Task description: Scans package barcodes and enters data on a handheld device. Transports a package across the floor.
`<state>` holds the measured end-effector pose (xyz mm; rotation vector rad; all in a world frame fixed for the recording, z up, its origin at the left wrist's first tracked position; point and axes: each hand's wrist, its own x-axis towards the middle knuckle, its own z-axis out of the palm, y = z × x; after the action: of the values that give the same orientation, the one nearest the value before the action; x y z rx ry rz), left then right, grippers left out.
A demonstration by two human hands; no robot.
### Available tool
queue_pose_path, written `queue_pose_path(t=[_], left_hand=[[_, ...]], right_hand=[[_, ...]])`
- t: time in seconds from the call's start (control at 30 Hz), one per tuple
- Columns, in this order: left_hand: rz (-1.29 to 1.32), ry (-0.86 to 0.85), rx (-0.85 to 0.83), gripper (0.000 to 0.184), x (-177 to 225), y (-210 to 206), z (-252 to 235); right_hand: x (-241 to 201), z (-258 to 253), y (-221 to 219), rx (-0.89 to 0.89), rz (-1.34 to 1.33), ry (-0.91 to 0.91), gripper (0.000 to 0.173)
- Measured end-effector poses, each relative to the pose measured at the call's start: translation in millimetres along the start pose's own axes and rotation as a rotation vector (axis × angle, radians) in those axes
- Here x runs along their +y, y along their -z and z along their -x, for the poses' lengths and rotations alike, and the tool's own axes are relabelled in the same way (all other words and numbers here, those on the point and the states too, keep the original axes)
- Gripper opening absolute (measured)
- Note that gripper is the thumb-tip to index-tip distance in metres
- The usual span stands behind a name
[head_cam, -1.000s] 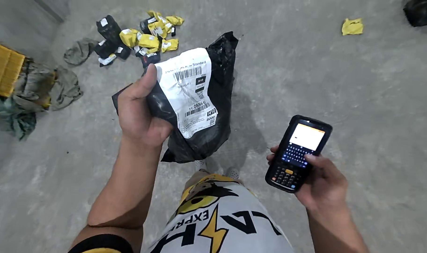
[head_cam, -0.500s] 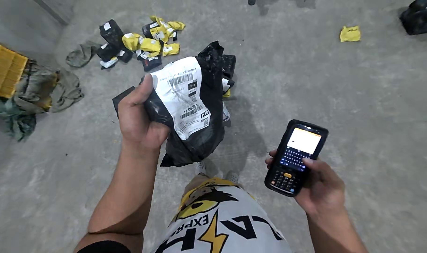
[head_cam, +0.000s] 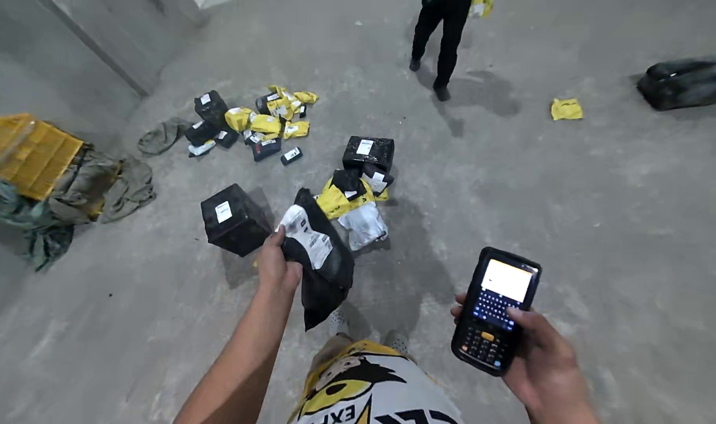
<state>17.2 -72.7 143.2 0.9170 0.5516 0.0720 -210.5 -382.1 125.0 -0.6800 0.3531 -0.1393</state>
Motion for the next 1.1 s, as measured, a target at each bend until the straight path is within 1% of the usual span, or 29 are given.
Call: queue_pose_path(t=[0.1,0.2,0.43,0.53,0.67,0.73,0.83,0.97,1.1], left_hand=[[-0.048,-0.008,0.026,0.025,-17,21,-11],[-0.077,0.004,0.04,0.022,-28,37,-19],[-0.016,0.017,0.158,0.031,-31,70,-42],[-0.009,0.005,0.17,0.037,-32,82,-44],[-0.027,0.003,0.223,0.038,-35,84,-39],[-0.029,0.006,0.224,0.036,-37,84,-40],[-0.042,0.015,0.183,0.033,-37,88,-43],[0.018,0.039,0.164,0.036,-36,89,-37],[0.044,0.047,0.125,0.033,-39,93,-37]], right_hand=[[-1,1,7,0.039,0.015,0.012,0.068],[-3,0,15,0.113,0.046,0.044,0.061],[-13,2,14,0.136,0.064,0.071,0.057],[-14,2,14,0.147,0.067,0.081,0.057],[-11,2,18,0.176,0.057,0.074,0.057],[-10,2,19,0.181,0.058,0.075,0.056],[-9,2,17,0.181,0.052,0.064,0.056],[-8,5,15,0.175,0.044,0.066,0.057],[-7,8,16,0.159,0.043,0.074,0.055]])
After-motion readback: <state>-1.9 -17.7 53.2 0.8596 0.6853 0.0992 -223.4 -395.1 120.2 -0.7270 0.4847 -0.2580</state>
